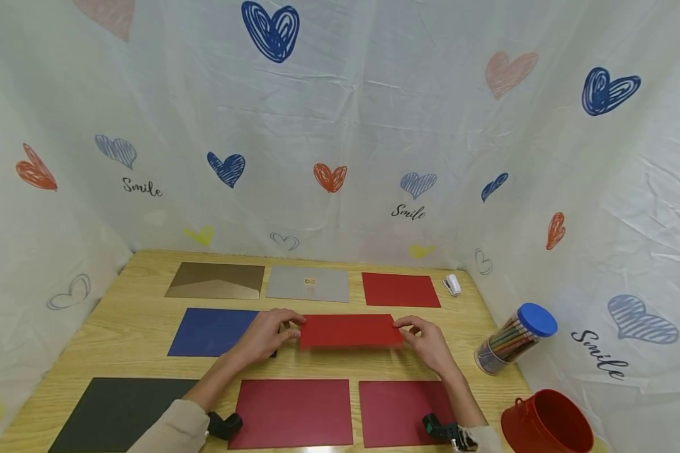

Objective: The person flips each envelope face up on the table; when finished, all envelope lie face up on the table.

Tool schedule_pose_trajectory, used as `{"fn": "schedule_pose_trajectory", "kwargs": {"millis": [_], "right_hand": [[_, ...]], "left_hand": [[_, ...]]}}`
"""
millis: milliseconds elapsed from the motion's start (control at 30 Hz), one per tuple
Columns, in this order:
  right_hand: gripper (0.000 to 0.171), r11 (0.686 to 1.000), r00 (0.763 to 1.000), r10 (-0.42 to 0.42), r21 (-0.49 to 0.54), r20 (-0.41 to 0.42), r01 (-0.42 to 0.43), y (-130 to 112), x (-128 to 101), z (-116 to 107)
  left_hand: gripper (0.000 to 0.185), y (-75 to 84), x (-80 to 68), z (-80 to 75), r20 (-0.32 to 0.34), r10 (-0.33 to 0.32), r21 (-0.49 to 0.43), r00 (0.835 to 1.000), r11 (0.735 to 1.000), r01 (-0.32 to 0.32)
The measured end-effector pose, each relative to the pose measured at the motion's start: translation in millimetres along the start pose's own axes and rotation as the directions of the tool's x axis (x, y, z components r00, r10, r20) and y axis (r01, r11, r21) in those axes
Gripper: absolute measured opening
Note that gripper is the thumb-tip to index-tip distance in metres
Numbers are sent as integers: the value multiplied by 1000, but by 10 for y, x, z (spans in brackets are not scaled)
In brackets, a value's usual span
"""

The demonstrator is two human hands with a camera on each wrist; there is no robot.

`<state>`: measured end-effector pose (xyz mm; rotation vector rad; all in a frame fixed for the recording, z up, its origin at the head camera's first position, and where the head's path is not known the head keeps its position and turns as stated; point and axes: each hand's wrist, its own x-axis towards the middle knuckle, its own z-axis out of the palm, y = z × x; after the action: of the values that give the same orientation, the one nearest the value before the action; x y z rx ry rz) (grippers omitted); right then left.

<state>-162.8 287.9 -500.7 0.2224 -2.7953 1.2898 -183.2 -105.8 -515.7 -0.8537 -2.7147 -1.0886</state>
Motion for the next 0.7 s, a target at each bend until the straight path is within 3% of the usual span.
{"fn": "schedule_pose_trajectory", "kwargs": {"millis": [167, 433, 700], "right_hand": [[24, 999, 999, -31, -19, -34, 31, -9, 21, 14], [24, 999, 998, -42, -4, -45, 42, 9, 21, 20], [13, 998, 998, -53, 19, -38, 54, -1, 20, 11]], "left_hand": [[14, 7, 10, -1, -5, -10, 18, 1000, 1000, 10], [12, 19, 4, -8, -5, -12, 5, 1000, 1000, 12], [10, 28, 12, -22, -9, -18, -10, 1000, 1000, 18]]}}
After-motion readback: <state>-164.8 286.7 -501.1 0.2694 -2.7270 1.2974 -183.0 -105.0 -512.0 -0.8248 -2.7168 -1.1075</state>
